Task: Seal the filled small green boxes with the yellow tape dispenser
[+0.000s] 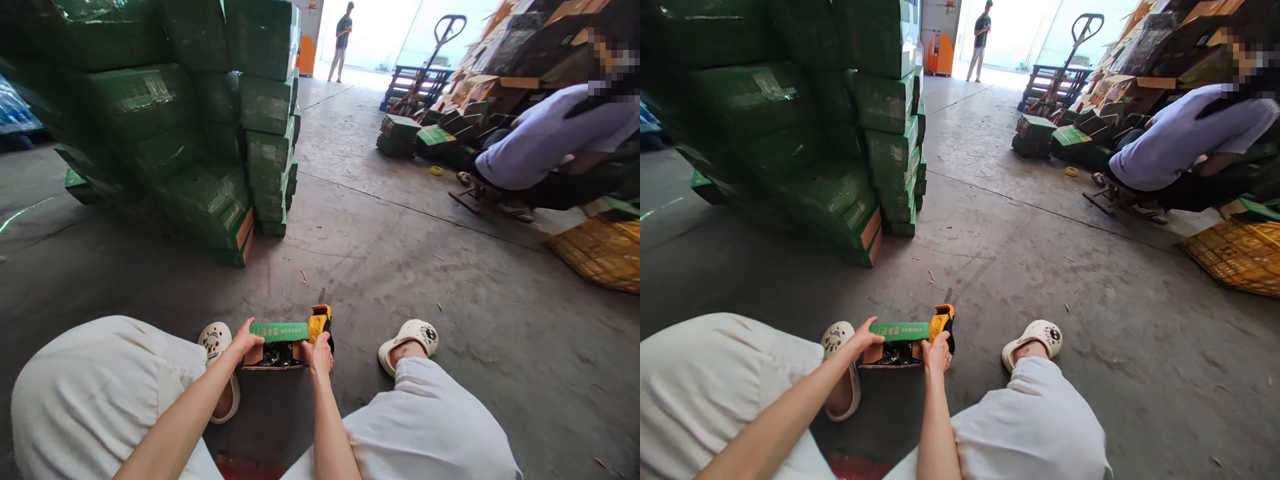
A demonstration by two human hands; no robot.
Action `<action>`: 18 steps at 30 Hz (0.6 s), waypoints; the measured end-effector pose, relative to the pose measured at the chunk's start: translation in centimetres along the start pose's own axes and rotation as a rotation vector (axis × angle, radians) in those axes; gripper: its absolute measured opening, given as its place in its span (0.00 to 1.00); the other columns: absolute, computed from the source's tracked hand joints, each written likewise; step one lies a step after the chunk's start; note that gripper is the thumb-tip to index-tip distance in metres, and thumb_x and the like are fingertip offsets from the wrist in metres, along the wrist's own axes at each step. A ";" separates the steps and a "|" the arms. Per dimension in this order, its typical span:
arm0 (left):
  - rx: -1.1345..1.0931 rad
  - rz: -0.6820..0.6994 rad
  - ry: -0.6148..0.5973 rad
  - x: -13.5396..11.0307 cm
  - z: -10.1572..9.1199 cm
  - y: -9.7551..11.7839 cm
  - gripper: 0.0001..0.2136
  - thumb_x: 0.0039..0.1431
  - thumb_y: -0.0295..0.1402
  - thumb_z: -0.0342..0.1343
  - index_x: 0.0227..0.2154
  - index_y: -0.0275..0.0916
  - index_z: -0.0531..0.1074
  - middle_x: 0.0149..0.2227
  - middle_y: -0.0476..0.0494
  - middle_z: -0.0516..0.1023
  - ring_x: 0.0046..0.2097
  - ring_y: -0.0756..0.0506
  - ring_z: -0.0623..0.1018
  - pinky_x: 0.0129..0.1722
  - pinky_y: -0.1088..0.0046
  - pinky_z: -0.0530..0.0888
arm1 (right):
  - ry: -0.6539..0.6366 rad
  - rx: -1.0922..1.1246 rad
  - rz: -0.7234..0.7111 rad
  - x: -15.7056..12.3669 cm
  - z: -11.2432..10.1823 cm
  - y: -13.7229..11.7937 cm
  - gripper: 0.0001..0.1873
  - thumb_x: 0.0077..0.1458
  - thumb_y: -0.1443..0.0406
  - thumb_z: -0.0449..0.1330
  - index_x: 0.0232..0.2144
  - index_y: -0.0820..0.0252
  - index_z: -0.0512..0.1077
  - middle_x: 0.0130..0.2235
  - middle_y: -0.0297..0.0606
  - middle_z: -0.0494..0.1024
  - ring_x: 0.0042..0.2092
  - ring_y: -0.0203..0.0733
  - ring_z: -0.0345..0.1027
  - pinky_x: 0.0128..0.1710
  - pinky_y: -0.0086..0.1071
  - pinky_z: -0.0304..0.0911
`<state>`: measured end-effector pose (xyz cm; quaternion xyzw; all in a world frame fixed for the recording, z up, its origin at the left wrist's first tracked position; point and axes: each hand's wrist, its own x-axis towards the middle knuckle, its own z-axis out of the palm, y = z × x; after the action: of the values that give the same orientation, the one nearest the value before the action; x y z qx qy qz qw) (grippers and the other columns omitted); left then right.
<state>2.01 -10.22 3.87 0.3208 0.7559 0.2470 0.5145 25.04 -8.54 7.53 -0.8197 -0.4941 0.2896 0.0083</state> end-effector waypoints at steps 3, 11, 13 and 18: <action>0.049 0.070 0.025 -0.4 0.7 -0.9 0.40 0.49 0.26 0.67 0.66 0.42 0.61 0.58 0.38 0.77 0.60 0.40 0.77 0.57 0.69 0.72 | 0.004 0.096 0.003 0.4 0.0 0.4 0.22 0.60 0.55 0.64 0.49 0.60 0.64 0.47 0.52 0.83 0.51 0.54 0.79 0.45 0.37 0.68; 0.179 0.079 0.051 1.6 0.3 -1.5 0.34 0.45 0.27 0.70 0.57 0.40 0.68 0.53 0.38 0.79 0.55 0.39 0.79 0.55 0.66 0.72 | 0.309 0.282 0.094 -2.0 1.4 1.5 0.27 0.72 0.51 0.45 0.61 0.68 0.56 0.53 0.61 0.79 0.54 0.57 0.76 0.46 0.36 0.67; 0.194 0.072 0.055 1.8 0.4 -1.4 0.33 0.45 0.27 0.70 0.56 0.41 0.68 0.52 0.38 0.80 0.55 0.38 0.79 0.55 0.66 0.72 | 0.433 0.330 0.050 -2.8 2.3 1.2 0.31 0.72 0.51 0.45 0.63 0.72 0.53 0.55 0.63 0.77 0.55 0.59 0.75 0.48 0.37 0.67; 0.204 0.085 0.031 1.9 0.9 -0.9 0.33 0.44 0.27 0.72 0.55 0.42 0.69 0.49 0.42 0.81 0.53 0.39 0.80 0.54 0.67 0.73 | 0.428 0.218 -0.205 -3.0 5.4 -1.3 0.32 0.71 0.54 0.48 0.63 0.78 0.57 0.58 0.69 0.72 0.62 0.63 0.66 0.62 0.45 0.59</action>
<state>2.16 -9.34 1.78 0.3994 0.7707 0.1955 0.4563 20.35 -11.84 4.85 -0.8022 -0.5275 0.1588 0.2303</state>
